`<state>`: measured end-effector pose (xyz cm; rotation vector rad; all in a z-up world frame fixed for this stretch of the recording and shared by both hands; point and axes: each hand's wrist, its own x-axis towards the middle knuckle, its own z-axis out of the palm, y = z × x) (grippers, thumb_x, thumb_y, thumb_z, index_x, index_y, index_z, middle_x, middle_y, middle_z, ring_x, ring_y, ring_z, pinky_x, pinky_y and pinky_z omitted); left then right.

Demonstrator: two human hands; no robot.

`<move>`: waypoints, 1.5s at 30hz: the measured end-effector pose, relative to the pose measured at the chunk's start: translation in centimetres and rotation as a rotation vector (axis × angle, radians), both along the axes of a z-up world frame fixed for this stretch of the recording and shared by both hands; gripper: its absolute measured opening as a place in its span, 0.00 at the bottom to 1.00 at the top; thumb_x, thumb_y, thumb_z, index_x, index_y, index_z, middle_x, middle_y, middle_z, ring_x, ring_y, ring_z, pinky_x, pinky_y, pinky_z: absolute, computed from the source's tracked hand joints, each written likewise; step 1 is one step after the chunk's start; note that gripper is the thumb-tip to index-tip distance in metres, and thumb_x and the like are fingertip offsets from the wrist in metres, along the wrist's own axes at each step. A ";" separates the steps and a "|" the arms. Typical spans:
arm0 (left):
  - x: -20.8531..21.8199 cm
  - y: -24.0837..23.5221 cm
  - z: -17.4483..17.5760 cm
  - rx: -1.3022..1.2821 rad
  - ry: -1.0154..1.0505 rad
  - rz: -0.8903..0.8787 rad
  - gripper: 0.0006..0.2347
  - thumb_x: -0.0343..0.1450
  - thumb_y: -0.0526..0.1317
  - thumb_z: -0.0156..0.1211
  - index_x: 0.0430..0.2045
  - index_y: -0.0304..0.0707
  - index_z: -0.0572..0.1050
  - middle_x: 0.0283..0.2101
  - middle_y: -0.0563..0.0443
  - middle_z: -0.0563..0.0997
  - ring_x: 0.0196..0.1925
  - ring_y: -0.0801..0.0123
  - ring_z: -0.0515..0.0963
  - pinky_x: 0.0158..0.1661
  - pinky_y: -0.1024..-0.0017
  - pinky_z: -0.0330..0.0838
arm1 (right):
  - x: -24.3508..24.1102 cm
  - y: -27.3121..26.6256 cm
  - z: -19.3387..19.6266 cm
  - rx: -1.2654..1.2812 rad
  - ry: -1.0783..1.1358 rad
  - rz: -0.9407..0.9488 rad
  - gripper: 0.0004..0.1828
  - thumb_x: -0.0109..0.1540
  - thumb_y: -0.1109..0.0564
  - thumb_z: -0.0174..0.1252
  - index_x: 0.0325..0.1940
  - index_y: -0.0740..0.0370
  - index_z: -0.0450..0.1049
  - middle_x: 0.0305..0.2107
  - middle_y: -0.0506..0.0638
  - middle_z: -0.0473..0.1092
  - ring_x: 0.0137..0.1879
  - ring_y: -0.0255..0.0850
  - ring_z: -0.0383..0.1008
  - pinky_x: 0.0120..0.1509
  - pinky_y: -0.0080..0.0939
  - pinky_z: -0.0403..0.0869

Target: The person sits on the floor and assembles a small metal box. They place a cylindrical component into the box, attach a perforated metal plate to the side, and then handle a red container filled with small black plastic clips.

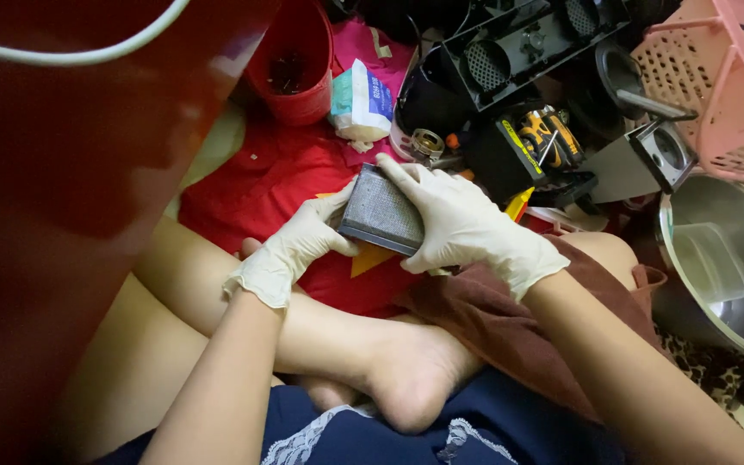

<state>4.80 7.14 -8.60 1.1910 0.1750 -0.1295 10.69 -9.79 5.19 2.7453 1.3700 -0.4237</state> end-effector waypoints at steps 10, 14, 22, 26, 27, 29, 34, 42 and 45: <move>-1.6 -0.4 3.7 -0.024 -0.020 0.133 0.44 0.48 0.27 0.69 0.59 0.44 0.52 0.64 0.45 0.50 0.66 0.56 0.44 0.62 0.63 0.43 | -0.2 -0.6 0.1 0.213 0.098 -0.453 0.65 0.25 0.32 0.64 0.64 0.31 0.44 0.49 0.43 0.63 0.56 0.42 0.63 0.59 0.46 0.63; -2.8 -0.8 1.9 -0.590 -0.256 0.150 0.37 0.59 0.56 0.42 0.59 0.34 0.44 0.63 0.36 0.47 0.65 0.46 0.46 0.61 0.53 0.43 | -2.3 -1.5 1.2 0.848 0.487 -0.667 0.50 0.36 0.50 0.66 0.61 0.43 0.57 0.44 0.49 0.66 0.51 0.41 0.65 0.54 0.40 0.67; -5.5 -6.4 10.6 -0.285 0.236 0.484 0.25 0.56 0.50 0.54 0.40 0.27 0.72 0.39 0.44 0.76 0.36 0.71 0.74 0.36 0.82 0.66 | -9.5 -1.2 5.4 1.108 0.963 -0.825 0.35 0.44 0.56 0.47 0.57 0.61 0.63 0.48 0.52 0.67 0.49 0.40 0.63 0.52 0.35 0.59; -6.2 -6.4 11.9 -0.216 0.254 0.445 0.27 0.56 0.51 0.51 0.42 0.26 0.71 0.43 0.43 0.76 0.41 0.69 0.74 0.41 0.83 0.65 | -9.4 -2.2 3.7 1.250 1.027 -0.713 0.38 0.44 0.59 0.50 0.60 0.63 0.58 0.49 0.57 0.65 0.49 0.41 0.64 0.50 0.32 0.61; -6.3 -6.6 12.2 -0.208 0.247 0.439 0.27 0.56 0.51 0.52 0.42 0.26 0.71 0.41 0.42 0.76 0.38 0.69 0.74 0.39 0.82 0.66 | -9.5 -2.5 3.7 1.236 0.981 -0.728 0.38 0.44 0.59 0.50 0.60 0.63 0.58 0.50 0.57 0.65 0.50 0.41 0.64 0.51 0.32 0.61; -6.3 -6.7 12.1 -0.209 0.235 0.420 0.27 0.56 0.51 0.52 0.43 0.27 0.70 0.41 0.43 0.76 0.38 0.70 0.74 0.38 0.83 0.65 | -9.5 -2.8 3.4 1.264 0.996 -0.746 0.39 0.43 0.58 0.51 0.61 0.63 0.57 0.50 0.56 0.65 0.50 0.41 0.63 0.52 0.32 0.60; -5.9 -7.3 12.3 -0.190 0.210 0.365 0.29 0.54 0.51 0.53 0.43 0.25 0.68 0.39 0.40 0.76 0.36 0.68 0.75 0.36 0.82 0.66 | -9.4 -3.7 3.1 1.283 0.952 -0.772 0.41 0.43 0.55 0.51 0.62 0.61 0.55 0.51 0.58 0.64 0.51 0.42 0.63 0.52 0.34 0.60; -3.9 -8.3 11.1 -0.081 0.252 0.338 0.26 0.51 0.51 0.66 0.39 0.40 0.71 0.32 0.49 0.75 0.35 0.67 0.76 0.41 0.69 0.71 | -7.4 -5.3 0.1 1.554 1.068 -0.906 0.44 0.43 0.61 0.59 0.63 0.57 0.56 0.44 0.59 0.66 0.45 0.51 0.72 0.46 0.50 0.73; -3.7 -8.3 11.7 -0.060 0.264 0.339 0.25 0.51 0.51 0.66 0.38 0.41 0.71 0.31 0.51 0.75 0.35 0.68 0.76 0.40 0.71 0.71 | -7.7 -5.1 0.9 1.523 1.052 -0.901 0.41 0.45 0.61 0.57 0.63 0.57 0.57 0.47 0.57 0.65 0.48 0.49 0.70 0.48 0.50 0.71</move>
